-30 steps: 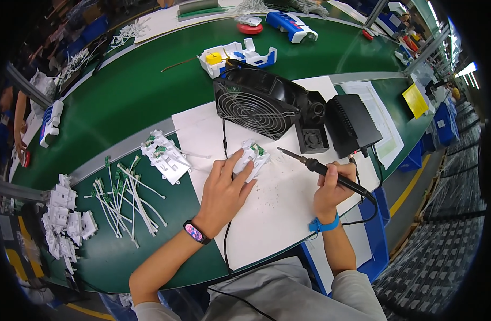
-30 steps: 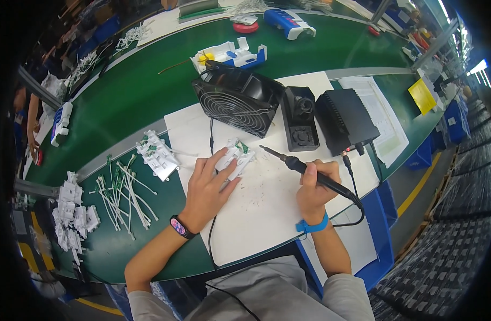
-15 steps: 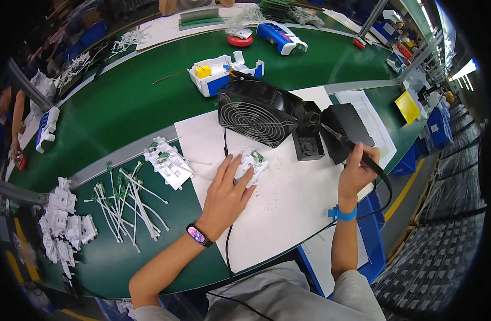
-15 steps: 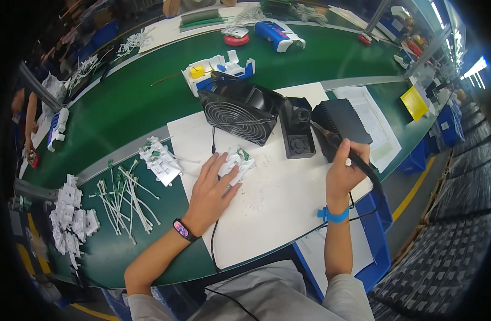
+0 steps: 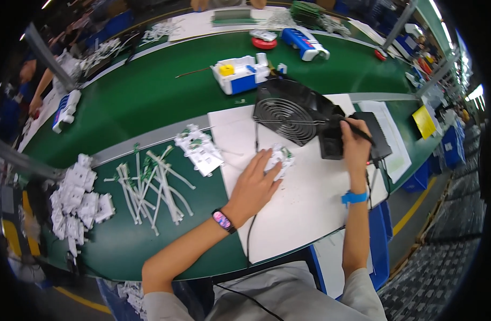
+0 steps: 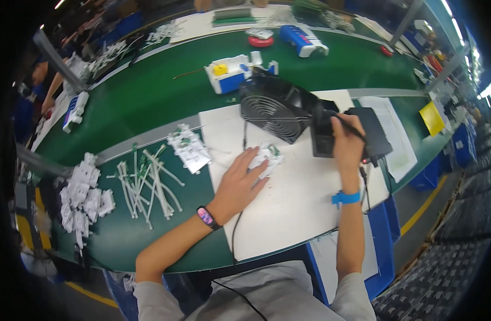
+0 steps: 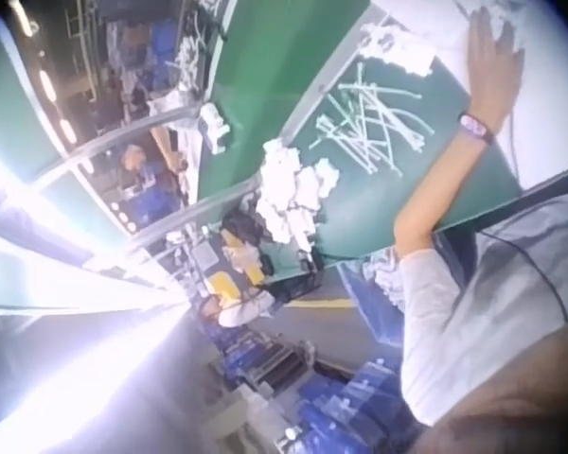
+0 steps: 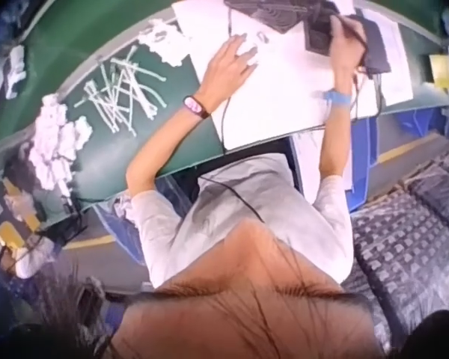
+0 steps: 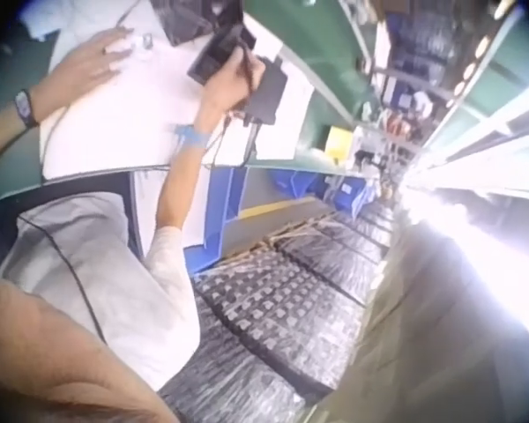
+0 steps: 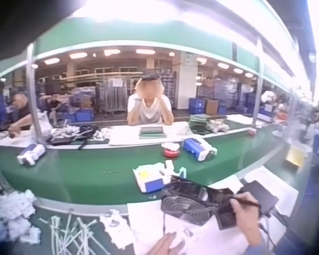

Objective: Soldering components onto small circuit boards and assembling them into plastic housings on a production line.

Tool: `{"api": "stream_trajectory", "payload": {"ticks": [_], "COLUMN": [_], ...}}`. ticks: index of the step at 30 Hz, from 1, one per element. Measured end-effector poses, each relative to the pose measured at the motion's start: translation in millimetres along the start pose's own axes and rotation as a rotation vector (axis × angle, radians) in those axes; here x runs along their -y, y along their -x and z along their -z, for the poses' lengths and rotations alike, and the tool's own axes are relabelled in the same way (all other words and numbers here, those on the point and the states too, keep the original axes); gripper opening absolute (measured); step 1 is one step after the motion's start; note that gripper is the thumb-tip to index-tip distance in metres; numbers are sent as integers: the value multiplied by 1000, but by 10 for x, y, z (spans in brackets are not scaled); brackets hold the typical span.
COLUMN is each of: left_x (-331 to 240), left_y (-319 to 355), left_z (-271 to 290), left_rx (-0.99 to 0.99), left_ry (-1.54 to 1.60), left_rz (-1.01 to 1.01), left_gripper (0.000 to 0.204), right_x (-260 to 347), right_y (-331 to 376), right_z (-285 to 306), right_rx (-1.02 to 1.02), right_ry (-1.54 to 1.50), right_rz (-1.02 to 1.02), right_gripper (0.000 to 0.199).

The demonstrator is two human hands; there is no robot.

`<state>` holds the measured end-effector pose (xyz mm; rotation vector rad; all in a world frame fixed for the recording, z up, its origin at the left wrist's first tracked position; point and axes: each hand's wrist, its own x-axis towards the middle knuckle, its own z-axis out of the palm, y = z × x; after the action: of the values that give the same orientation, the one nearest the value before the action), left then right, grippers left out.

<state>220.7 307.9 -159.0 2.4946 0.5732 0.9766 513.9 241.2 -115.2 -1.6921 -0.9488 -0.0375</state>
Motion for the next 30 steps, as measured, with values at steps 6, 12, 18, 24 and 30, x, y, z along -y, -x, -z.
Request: {"api": "stream_trajectory", "payload": {"ticks": [6,12,18,24,30], "left_x": [45,-92,-189,-289,567], "left_y": [12,-18,49,-90,-861], "left_z": [-22,183,776,1114,723], "left_rx": [-21,-29,-62,-63,-16], "left_ry": [-21,-82,-368,-542,-698], "left_rz": [-4,-35,215,333,284], "left_gripper": [39,39,41,47,14], "right_x": [189,193,248,217,163], "right_y": [120,600,1055,1052,1082], "right_z": [73,129,267,265,251], "right_rx": [218,155,166,159,194], "right_ry": [-79,-79,17,-15,-58], "right_rz": [-203,-265,-217,-231,-200], "right_gripper": [58,69,52,43,33]}}
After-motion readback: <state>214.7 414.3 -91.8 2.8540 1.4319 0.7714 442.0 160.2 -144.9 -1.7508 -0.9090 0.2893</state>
